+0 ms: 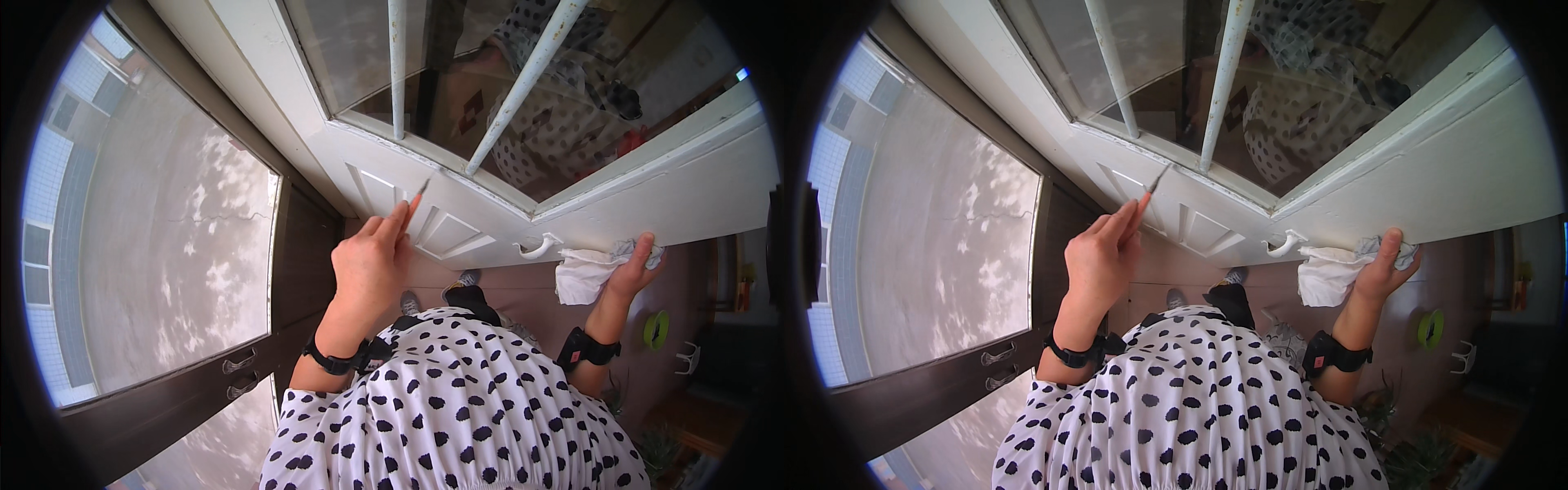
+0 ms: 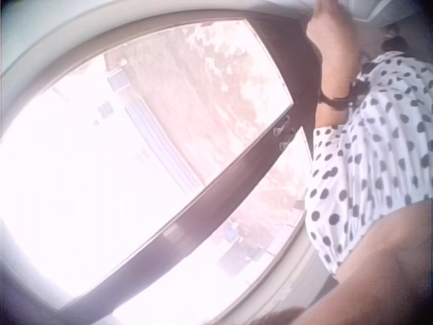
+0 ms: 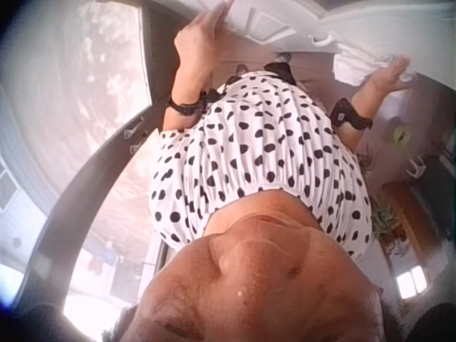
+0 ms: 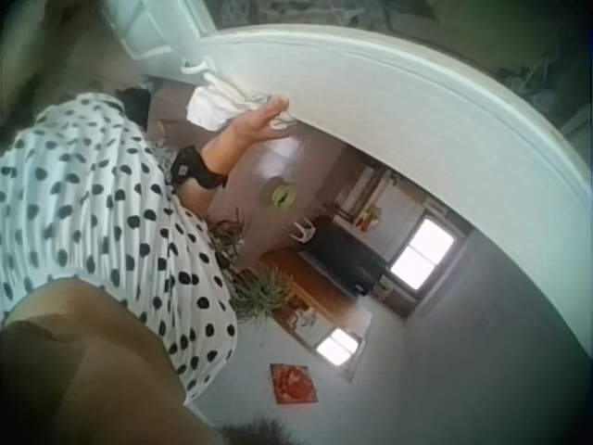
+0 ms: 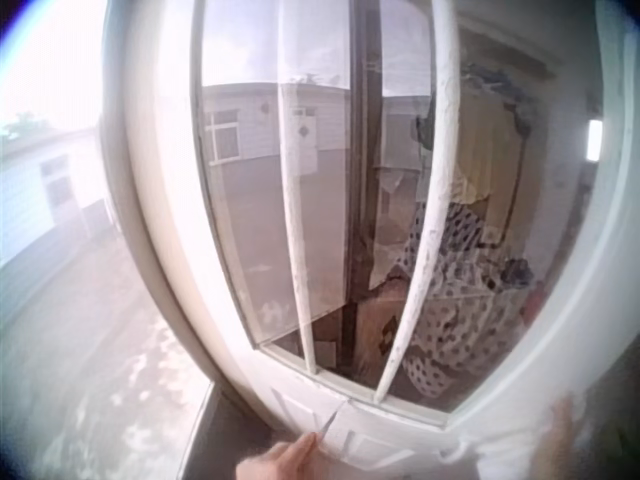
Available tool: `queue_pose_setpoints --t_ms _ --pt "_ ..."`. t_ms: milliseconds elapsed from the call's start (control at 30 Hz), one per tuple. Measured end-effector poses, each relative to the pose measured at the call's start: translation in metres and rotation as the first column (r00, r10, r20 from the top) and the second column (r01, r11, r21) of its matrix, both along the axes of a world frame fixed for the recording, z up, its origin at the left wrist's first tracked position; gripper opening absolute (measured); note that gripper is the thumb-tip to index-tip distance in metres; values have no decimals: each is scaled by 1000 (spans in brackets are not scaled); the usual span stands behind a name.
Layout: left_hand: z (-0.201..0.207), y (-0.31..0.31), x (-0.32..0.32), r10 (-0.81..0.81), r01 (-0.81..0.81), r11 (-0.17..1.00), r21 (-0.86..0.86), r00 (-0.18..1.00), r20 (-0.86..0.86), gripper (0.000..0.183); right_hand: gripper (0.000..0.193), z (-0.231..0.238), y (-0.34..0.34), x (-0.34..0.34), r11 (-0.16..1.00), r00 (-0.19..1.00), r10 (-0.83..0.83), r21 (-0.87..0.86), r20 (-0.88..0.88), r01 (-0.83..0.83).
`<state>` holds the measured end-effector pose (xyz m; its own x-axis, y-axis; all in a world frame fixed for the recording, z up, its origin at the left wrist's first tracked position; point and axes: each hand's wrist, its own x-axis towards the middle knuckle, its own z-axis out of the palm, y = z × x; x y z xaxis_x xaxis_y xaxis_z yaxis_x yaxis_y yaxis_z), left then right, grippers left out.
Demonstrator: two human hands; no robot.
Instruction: The person scrapes material from the edge of a white door using a utility knife while holding a cloth.
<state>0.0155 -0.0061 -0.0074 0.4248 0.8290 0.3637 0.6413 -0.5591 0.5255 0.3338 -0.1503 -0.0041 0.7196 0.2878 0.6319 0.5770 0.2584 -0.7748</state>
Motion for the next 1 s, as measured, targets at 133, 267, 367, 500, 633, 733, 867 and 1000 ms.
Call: queue_pose_setpoints --t_ms 133,267,367,500,633,733,867,1000 --pt "-4 5 -2 38 -38 999 18 999 -14 39 46 0 -1 1 1000 999 14 -8 29 -14" --pt "-4 -6 7 -63 64 998 30 998 -17 38 47 -1 -1 1 1000 999 29 -11 21 -29" --pt "-6 -8 7 -149 151 988 41 988 -31 39 47 0 2 -4 1000 1000 23 -4 -1 -23" --pt "-10 -3 4 -79 80 996 28 996 -34 38 49 -6 -1 -2 1000 1000 14 -16 11 -13" --pt "-10 -6 5 -114 114 993 8 993 -40 38 50 -6 1 -4 1000 1000 29 -3 7 -29" --pt "-12 -9 5 -124 124 992 9 992 -9 38 50 -9 0 -4 1000 1000 27 2 -10 -27" --pt "-15 -4 5 -82 82 997 16 996 -24 38 51 -10 -2 -2 999 999 32 -11 4 -32" --pt "-14 -13 9 -208 208 978 10 978 -1 39 50 -10 -3 -1 999 1000 27 -25 9 -27"
